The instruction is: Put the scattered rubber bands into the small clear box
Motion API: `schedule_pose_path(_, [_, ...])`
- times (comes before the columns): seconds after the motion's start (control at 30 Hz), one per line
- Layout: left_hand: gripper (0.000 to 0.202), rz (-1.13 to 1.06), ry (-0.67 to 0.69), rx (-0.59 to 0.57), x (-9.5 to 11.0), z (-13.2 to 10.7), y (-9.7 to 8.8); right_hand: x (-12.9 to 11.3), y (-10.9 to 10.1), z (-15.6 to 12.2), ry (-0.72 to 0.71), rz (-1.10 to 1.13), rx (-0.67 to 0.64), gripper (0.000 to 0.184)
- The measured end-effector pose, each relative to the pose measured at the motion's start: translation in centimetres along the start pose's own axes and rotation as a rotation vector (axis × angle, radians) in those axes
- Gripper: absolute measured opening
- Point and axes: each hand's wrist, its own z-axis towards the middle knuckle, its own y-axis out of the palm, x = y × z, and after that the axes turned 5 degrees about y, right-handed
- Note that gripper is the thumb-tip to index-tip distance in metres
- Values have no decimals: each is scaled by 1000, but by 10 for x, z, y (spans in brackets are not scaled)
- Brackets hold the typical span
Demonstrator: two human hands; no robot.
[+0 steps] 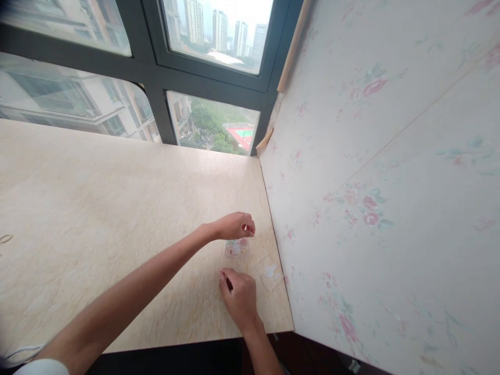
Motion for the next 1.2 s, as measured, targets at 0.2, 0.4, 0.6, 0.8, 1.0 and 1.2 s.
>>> schedule_pose_path(0.2, [11,80,4,-86,12,-25,-6,-1,-1,0,-1,11,-8,27])
schedule_pose_path(0.4, [15,142,-4,-146,19,-34,1,0,1,0,-9,-3,7,27])
schedule_pose_path(0.6, [16,102,12,-43,18,-48,2,0,1,0,1,-17,2,29])
schedule_pose_path(0.8, [19,35,-84,171,5,-91,-4,1,2,1,27,-2,7,29])
schedule_pose_path(1.0, [20,-66,-289,418,-13,-162,-7,2,1,1,19,-49,28,32])
schedule_pose_path(1.2, [32,-33,-417,572,-34,-230,-3,-1,7,1,-73,-41,24,35])
